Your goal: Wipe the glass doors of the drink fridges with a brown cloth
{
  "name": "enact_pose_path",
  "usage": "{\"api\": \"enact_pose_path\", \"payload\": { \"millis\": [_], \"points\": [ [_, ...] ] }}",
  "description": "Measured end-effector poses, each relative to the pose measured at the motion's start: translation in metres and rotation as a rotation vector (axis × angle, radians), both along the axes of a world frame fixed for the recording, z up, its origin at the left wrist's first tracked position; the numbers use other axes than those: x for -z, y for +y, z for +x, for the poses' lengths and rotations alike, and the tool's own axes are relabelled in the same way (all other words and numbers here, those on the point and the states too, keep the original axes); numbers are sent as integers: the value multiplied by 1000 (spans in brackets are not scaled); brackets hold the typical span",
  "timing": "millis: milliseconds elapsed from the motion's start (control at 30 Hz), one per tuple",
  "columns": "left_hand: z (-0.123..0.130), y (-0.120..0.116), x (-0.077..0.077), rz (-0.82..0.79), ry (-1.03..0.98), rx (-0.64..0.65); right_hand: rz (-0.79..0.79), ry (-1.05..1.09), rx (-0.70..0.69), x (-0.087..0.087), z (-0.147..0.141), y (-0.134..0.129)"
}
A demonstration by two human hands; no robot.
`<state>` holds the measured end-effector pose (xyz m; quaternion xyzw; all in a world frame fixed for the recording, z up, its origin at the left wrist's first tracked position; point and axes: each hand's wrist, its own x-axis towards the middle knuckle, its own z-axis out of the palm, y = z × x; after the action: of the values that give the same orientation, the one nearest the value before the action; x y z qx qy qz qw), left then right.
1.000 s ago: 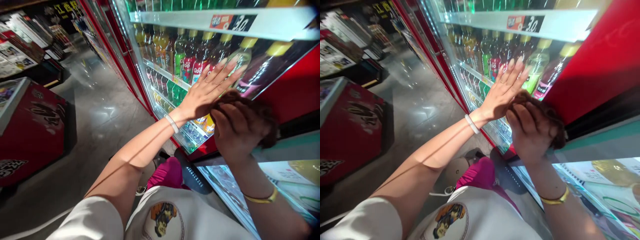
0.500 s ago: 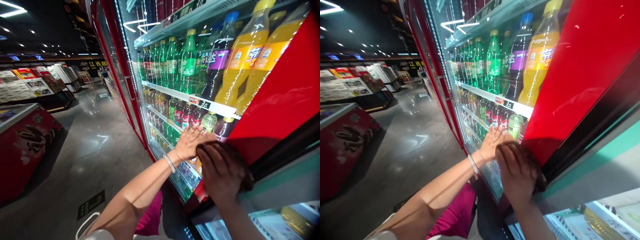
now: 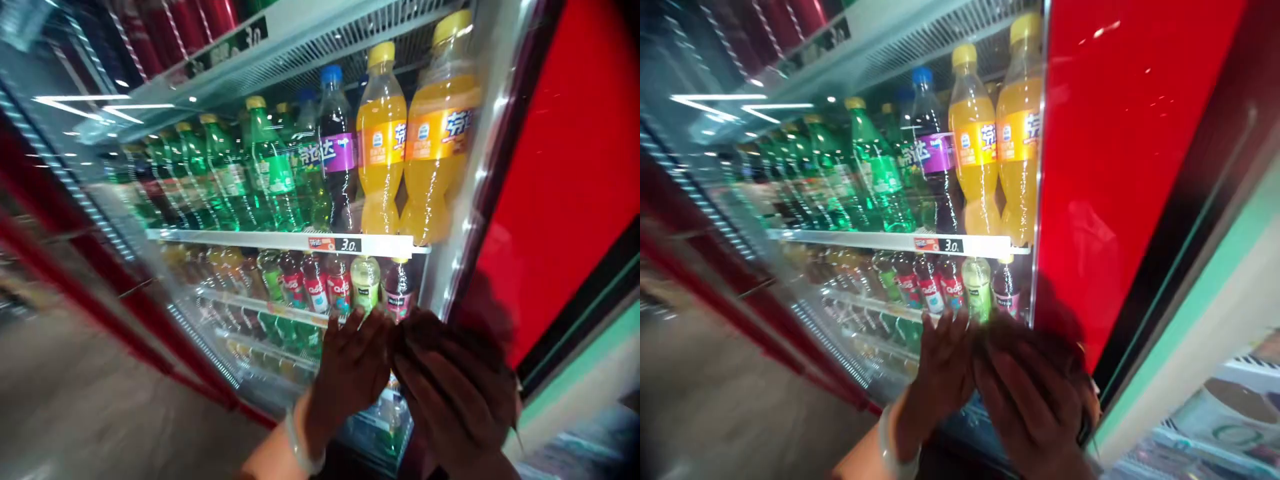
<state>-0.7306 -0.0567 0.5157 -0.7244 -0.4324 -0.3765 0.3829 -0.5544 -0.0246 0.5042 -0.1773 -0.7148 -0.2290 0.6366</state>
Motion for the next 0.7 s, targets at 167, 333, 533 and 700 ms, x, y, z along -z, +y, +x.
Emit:
{"api": "enact_pose_path", "payload": {
  "millis": [167, 333, 533, 700],
  "points": [
    [-27, -7, 5, -66, 3, 136, -92, -41, 118, 61, -23, -14],
    [-32, -8, 39, -60, -82, 152, 16, 2, 279, 28, -39, -18],
    [-39, -6, 40, 30, -283, 131, 6, 192, 350, -6, -46, -14],
    [-47, 2, 53, 47, -262, 65, 54, 88, 217, 84, -52, -8]
  ]
}}
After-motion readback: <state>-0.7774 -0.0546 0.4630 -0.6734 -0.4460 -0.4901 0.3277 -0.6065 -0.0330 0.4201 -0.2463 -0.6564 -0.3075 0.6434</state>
